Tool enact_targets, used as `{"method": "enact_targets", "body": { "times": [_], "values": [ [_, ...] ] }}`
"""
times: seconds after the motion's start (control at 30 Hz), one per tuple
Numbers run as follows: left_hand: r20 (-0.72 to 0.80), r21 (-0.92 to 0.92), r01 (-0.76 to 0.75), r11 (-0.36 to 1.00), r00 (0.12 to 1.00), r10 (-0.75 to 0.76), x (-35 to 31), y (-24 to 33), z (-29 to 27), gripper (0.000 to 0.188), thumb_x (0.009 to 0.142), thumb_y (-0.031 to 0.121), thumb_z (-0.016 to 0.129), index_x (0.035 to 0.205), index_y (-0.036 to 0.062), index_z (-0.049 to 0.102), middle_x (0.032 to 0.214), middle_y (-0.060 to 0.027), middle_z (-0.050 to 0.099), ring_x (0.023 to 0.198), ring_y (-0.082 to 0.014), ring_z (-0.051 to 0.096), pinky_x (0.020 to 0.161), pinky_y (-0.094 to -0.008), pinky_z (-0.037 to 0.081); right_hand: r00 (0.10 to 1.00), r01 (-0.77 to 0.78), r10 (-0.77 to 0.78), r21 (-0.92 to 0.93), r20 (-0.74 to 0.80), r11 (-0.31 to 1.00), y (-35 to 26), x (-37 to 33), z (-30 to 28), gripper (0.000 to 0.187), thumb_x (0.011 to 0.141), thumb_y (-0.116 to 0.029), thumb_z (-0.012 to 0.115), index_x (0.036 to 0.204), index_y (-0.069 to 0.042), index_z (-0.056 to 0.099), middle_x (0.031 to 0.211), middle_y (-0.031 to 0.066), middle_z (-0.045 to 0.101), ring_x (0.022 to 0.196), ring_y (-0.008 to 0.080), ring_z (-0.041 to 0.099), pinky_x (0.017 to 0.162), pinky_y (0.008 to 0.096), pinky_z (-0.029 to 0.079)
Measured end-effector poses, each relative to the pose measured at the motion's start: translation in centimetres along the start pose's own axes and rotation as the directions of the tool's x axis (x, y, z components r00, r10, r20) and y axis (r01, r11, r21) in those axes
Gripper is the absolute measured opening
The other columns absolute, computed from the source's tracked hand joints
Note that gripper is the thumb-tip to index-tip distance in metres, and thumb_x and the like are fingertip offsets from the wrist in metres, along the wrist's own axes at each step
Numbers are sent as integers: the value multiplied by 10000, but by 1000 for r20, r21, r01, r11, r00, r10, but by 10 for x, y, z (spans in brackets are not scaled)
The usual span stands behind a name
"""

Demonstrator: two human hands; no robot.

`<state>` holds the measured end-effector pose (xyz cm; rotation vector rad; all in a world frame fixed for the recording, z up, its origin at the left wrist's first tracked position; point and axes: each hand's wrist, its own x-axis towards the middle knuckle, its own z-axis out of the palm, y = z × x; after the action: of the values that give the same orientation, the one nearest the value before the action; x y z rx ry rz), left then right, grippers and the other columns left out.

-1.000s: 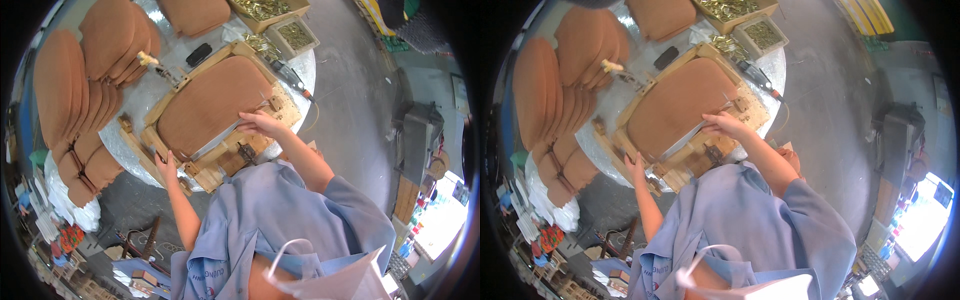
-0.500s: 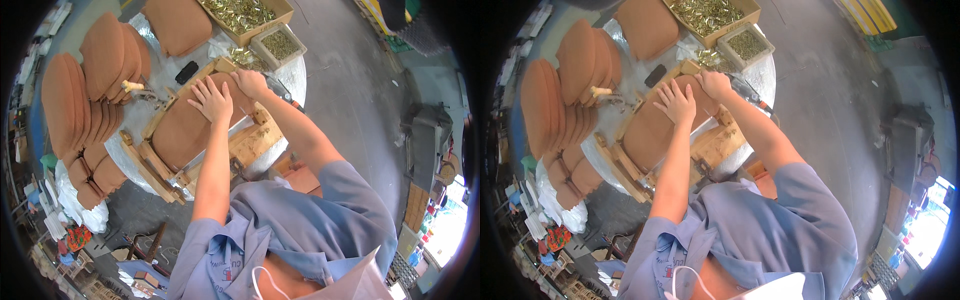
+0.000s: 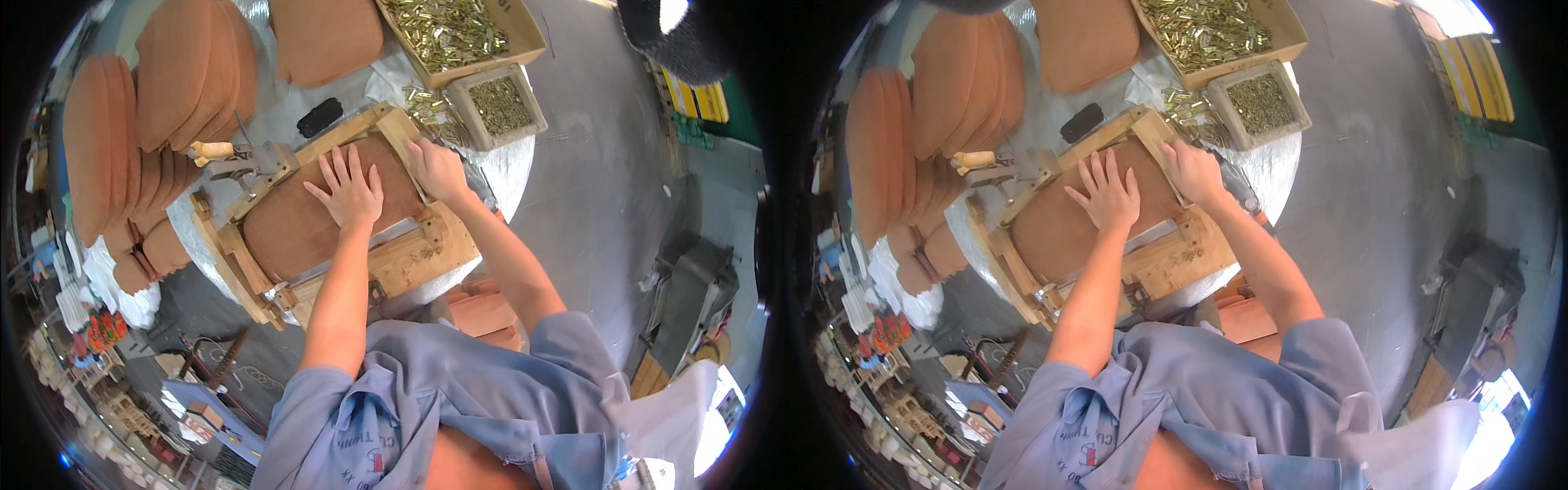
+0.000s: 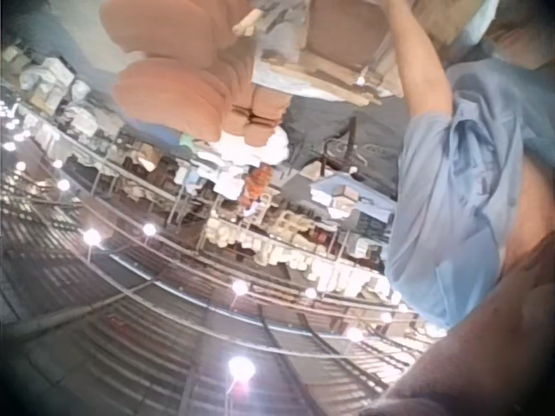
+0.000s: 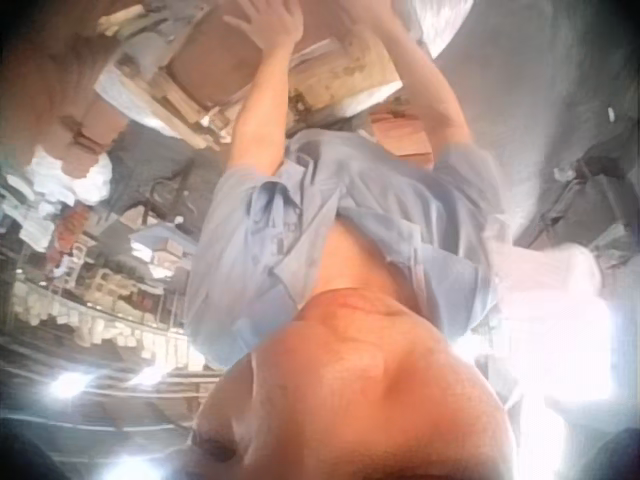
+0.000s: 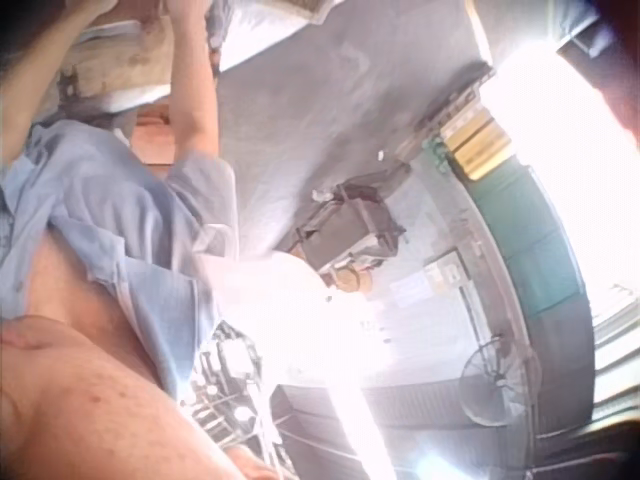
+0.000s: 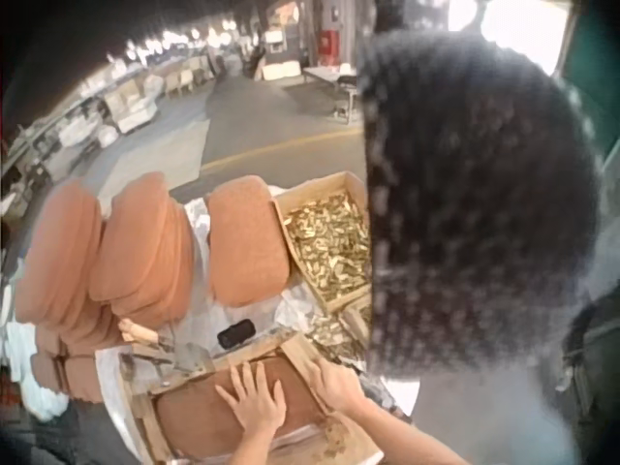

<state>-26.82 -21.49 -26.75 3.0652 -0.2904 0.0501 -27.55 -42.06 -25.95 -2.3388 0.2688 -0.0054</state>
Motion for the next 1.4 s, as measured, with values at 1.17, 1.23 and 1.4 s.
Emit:
{"method": "enact_targets", "body": {
  "times": [1.17, 1.23, 1.4],
  "values": [
    [-24, -147, -59, 987, 998, 56, -3, -292, -14, 701, 1052, 480, 547, 1620, 85, 439, 1686, -154, 407, 1582, -381, 320, 1304, -581, 197, 835, 504, -550, -418, 14, 755, -85, 76, 81, 387, 994, -354, 660, 1326, -155, 659, 1314, 78, 665, 1318, 299, 582, 1182, 528, 386],
    [28, -127, -19, 992, 999, 23, -6, -286, -17, 705, 1053, 483, 539, 1629, 93, 425, 1692, -147, 397, 1589, -371, 307, 1307, -581, 184, 862, 471, -504, -444, 50, 762, -86, 72, 81, 379, 992, -352, 659, 1323, -168, 661, 1286, 79, 663, 1287, 299, 590, 1178, 531, 389],
    [38, -125, 24, 992, 999, -19, -1, -285, -28, 705, 1055, 517, 522, 1632, 123, 425, 1692, -124, 399, 1590, -339, 311, 1312, -570, 174, 851, 485, -523, -463, 53, 742, -93, 75, 84, 357, 997, -344, 648, 1314, -179, 663, 1232, 78, 661, 1224, 301, 604, 1166, 526, 395]
  ]
}}
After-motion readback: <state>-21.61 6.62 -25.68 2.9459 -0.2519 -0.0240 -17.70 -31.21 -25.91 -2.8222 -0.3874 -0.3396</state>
